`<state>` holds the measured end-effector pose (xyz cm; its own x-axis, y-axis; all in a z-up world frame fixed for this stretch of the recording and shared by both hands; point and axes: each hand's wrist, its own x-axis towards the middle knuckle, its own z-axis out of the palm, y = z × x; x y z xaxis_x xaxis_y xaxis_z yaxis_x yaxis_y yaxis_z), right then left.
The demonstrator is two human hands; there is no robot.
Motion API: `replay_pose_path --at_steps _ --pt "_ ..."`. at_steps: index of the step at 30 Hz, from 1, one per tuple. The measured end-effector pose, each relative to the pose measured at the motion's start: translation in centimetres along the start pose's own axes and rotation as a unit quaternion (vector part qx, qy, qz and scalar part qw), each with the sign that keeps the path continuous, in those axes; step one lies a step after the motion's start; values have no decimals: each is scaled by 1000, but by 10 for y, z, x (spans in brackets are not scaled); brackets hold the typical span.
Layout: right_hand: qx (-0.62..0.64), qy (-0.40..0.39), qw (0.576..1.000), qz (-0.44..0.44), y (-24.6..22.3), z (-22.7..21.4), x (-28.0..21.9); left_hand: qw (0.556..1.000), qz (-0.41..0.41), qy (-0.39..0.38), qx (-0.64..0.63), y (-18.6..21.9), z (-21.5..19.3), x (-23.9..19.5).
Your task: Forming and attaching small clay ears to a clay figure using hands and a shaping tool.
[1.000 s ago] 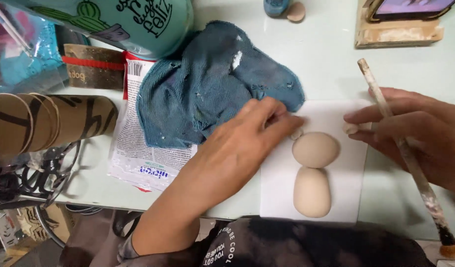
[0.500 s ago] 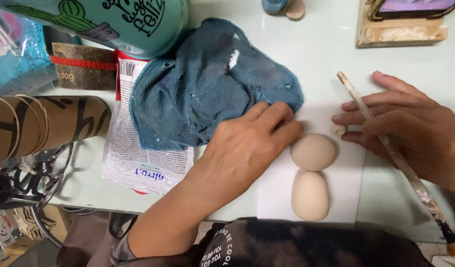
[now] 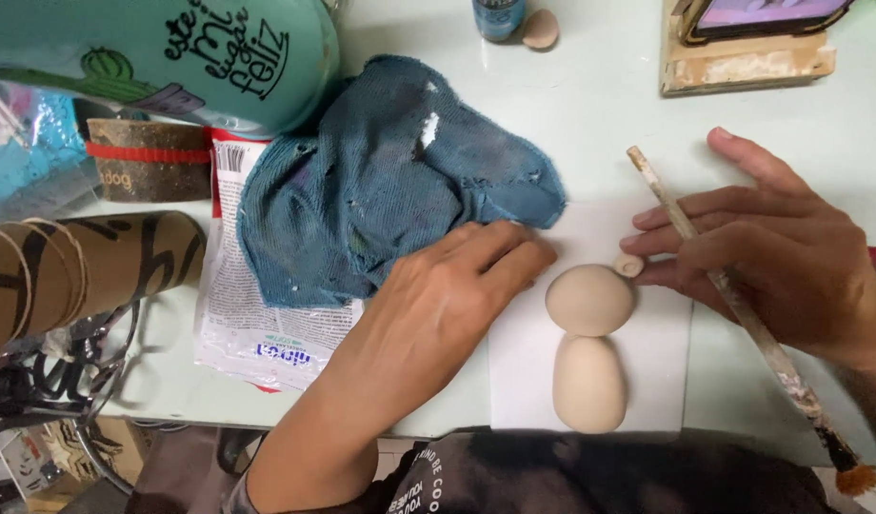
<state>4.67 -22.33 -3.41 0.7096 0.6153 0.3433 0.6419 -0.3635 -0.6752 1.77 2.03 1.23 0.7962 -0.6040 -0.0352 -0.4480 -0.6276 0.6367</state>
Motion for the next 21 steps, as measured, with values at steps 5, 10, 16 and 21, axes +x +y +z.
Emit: replay_pose_path --at_steps 5,10,16,21 --pt "14 -21 999 -36 7 -2 -1 1000 -8 -15 4 1 0 3" --pt "11 -50 998 -29 13 -5 -4 1000 2 -25 -8 0 -2 5" --pt "12 -77 996 -30 27 -3 -13 1000 2 -18 1 0 0 7" --pt "26 46 998 -40 23 -4 0 1000 11 -20 -2 -3 -2 14"
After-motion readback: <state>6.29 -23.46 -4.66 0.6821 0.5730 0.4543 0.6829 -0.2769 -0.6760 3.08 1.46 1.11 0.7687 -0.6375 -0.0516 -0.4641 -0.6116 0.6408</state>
